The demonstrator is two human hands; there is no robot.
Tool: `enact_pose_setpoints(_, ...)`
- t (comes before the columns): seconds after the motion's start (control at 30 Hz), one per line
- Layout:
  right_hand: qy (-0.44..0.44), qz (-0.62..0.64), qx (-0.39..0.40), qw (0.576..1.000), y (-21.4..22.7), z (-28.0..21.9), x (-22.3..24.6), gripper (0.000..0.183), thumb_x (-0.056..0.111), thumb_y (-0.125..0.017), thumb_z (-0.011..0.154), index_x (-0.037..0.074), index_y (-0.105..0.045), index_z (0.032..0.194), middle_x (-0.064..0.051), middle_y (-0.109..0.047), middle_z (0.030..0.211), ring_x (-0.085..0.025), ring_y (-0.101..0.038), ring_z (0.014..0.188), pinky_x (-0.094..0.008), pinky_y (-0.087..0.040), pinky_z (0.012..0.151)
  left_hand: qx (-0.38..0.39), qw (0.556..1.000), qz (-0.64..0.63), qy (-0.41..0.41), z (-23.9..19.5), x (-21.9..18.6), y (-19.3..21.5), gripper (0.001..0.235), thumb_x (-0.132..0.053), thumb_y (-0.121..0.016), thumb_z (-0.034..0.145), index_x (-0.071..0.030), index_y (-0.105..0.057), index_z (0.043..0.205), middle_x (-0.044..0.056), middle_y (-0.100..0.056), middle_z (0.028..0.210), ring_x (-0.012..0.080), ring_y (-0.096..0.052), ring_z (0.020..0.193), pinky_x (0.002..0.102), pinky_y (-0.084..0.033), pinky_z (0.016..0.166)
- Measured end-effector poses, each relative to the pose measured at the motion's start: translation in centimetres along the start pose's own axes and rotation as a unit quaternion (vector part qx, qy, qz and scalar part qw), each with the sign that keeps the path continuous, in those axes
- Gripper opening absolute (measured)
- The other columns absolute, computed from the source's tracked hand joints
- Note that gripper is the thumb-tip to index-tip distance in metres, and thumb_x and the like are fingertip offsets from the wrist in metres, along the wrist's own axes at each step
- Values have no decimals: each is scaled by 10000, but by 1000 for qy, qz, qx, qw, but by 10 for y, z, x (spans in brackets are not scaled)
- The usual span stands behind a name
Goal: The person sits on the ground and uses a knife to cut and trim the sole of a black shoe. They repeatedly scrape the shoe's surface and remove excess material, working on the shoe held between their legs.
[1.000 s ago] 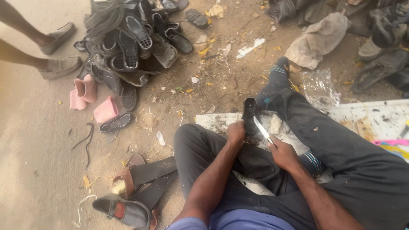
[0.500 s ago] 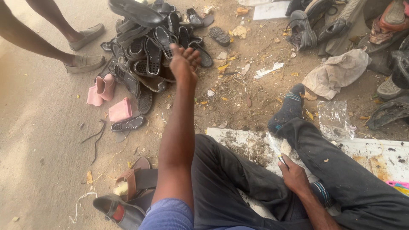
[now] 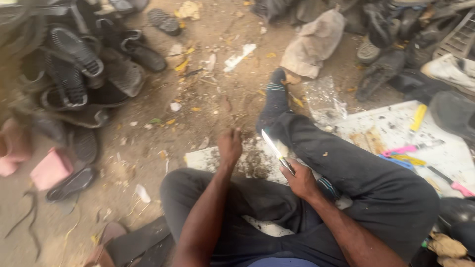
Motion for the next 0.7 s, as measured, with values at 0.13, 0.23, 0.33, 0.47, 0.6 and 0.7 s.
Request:
enact_pose_setpoints(0.13, -80, 155, -78, 982, 48, 34, 27, 254, 215, -675, 1002, -2, -579, 1093, -25, -570, 712, -131, -505, 549, -314, -416, 471, -6, 1000, -7, 9, 18, -4, -16, 552, -379, -407, 1085, -12, -621, 734, 129, -562, 623, 273, -531, 557, 480, -425, 578)
enact_pose_setpoints(0.23, -142, 260, -166, 941, 98, 93, 36, 195, 223, -686, 934, 109, -555, 1022, 29, -493, 593, -57, -439, 432, -244, -324, 353, 51, 998, 3, 30, 22, -3, -39, 633, -451, -345, 1117, -42, -575, 692, 95, -490, 582, 237, -449, 536, 458, -394, 550)
enact_pose_setpoints(0.33, -82, 162, -251, 951, 142, 188, 33, 301, 216, -757, 926, 101, -478, 931, 10, -563, 642, -95, -551, 470, -248, -444, 398, 93, 995, 35, 19, 35, -6, -58, 640, -482, -353, 1114, -82, -557, 657, 52, -482, 595, 195, -414, 539, 412, -389, 518)
enact_pose_setpoints(0.47, -12, -30, -309, 950, 175, 357, 2, 385, 260, -856, 917, 12, -582, 1027, -55, -604, 885, -151, -590, 752, -338, -497, 663, 121, 991, 17, 59, 37, -15, -60, 540, -467, -464, 1058, -109, -568, 667, 37, -548, 641, 169, -470, 541, 363, -440, 500)
enact_pose_setpoints(0.6, 106, -220, -386, 890, 188, 487, -41, 468, 154, -914, 789, -39, -614, 1092, -145, -684, 986, -228, -658, 861, -382, -538, 775, 115, 991, 5, 68, 39, -24, -51, 521, -453, -547, 1038, -66, -598, 693, 104, -603, 687, 204, -532, 585, 415, -446, 580)
enact_pose_setpoints(0.7, 127, -207, -436, 866, 180, 507, -47, 339, -63, -721, 784, -50, -595, 1098, -123, -686, 1015, -189, -699, 913, -335, -586, 797, 155, 980, 8, 122, 46, -28, -51, 515, -470, -538, 1035, -57, -611, 735, 119, -619, 699, 228, -549, 606, 435, -465, 599)
Point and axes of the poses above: each hand's wrist, its own z-axis towards the middle knuckle, its own y-axis out of the back of the hand, x = y × z, the point moved 2 cm from there along z, towards the middle knuckle
